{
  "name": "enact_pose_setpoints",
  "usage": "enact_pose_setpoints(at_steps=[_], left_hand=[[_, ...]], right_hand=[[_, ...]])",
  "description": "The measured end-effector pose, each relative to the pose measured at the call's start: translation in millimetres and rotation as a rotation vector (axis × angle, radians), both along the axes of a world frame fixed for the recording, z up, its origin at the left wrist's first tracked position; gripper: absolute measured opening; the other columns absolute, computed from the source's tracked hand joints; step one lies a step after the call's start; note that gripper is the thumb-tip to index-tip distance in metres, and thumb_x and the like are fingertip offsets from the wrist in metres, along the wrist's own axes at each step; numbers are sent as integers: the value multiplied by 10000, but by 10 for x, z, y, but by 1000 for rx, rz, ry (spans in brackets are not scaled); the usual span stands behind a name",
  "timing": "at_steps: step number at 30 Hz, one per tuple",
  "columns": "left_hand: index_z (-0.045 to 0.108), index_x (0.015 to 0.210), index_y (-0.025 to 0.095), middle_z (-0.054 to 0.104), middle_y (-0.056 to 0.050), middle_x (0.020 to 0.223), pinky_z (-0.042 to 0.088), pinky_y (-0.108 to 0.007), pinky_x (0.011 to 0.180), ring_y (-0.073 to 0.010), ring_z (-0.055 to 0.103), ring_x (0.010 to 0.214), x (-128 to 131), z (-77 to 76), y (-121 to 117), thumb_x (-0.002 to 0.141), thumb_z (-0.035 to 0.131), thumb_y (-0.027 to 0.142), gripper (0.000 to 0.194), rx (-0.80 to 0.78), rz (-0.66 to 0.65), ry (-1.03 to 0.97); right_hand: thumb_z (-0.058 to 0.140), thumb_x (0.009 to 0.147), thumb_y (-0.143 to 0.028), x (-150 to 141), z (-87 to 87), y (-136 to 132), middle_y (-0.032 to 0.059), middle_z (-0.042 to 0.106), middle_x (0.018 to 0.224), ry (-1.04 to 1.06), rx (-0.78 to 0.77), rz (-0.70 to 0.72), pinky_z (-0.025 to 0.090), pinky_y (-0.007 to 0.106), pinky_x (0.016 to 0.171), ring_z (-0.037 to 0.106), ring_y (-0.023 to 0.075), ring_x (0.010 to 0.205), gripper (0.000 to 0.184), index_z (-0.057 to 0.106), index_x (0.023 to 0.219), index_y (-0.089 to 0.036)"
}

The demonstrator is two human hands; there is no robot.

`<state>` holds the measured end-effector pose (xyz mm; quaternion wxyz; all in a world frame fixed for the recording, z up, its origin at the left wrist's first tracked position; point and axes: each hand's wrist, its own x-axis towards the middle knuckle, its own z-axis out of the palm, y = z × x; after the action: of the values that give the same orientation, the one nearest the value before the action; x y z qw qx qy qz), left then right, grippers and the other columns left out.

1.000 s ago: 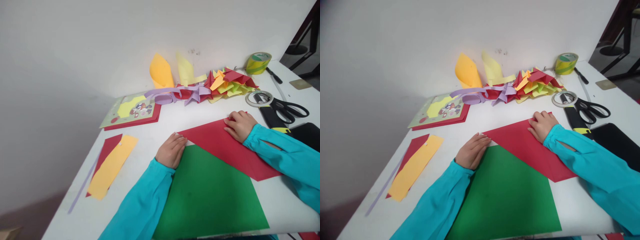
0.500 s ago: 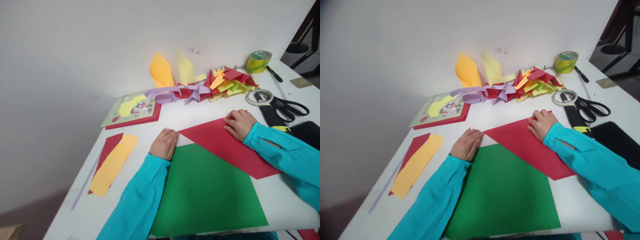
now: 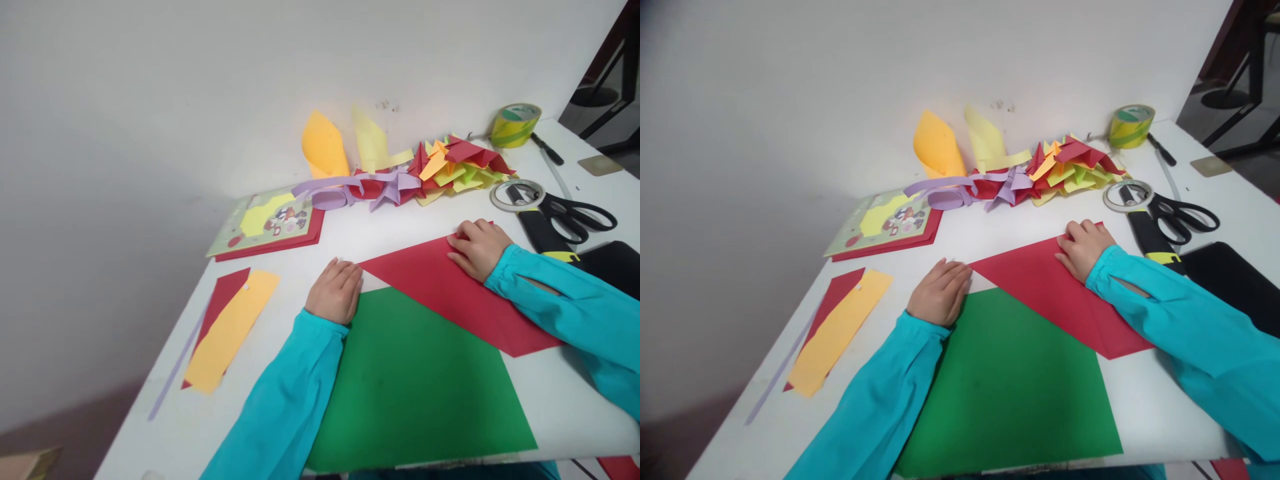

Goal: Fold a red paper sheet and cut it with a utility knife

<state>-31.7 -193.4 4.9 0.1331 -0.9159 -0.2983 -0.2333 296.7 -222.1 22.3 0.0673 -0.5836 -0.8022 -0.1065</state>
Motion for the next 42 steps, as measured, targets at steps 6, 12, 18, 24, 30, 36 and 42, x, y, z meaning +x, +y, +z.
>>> enact_pose_setpoints(at_steps=[6,12,18,24,30,36,42], left_hand=[[598,1137,127,676,-145,1028,498,-495,942,-261,602,1036,177,21,-161,883,465,160,289,5,-59,3],[600,1119,89,680,-148,1030,517,-458,934,-255,606,1024,378,118,-372,863,488,130,283,-9,-129,5],[599,1120,107,678,-137,1067,527,-443,922,-245,606,1037,537,202,-563,871,466,139,284,-75,-183,22],[562,1196,161,680,-102,1082,500,-464,948,-233,603,1052,455,157,-475,885,443,153,333,-128,-160,-25],[565,1187,165,686,-107,1041,510,-472,919,-242,605,1029,269,74,-282,893,435,164,322,-90,-67,-62],[601,1124,140,687,-124,1010,531,-475,867,-259,606,996,88,5,-75,904,412,184,294,-49,5,-62],[617,1103,149,692,-105,983,544,-449,841,-252,613,974,-10,-20,33,912,401,208,294,-24,59,-50]], right_hand=[[416,906,-407,6,-4,1,109,561,1028,14,-7,7,257,338,684,427,234,878,348,664,1033,-198],[429,897,-407,2,-16,5,111,564,1025,19,-2,4,261,344,683,429,237,872,347,667,1034,-195],[416,904,-413,3,-6,0,107,563,1026,12,-4,3,260,342,684,429,238,877,355,664,1031,-193],[402,906,-413,0,2,2,113,561,1030,3,-6,3,262,339,689,426,236,872,359,664,1029,-200],[411,901,-411,-2,-3,-1,111,564,1026,7,-3,4,260,338,683,423,239,867,351,667,1014,-200],[411,905,-416,0,-3,2,106,563,1029,-1,-2,4,247,337,674,422,236,864,351,660,1027,-202],[413,907,-417,6,-2,1,105,558,1032,6,0,4,248,339,679,417,233,873,354,661,1030,-197]])
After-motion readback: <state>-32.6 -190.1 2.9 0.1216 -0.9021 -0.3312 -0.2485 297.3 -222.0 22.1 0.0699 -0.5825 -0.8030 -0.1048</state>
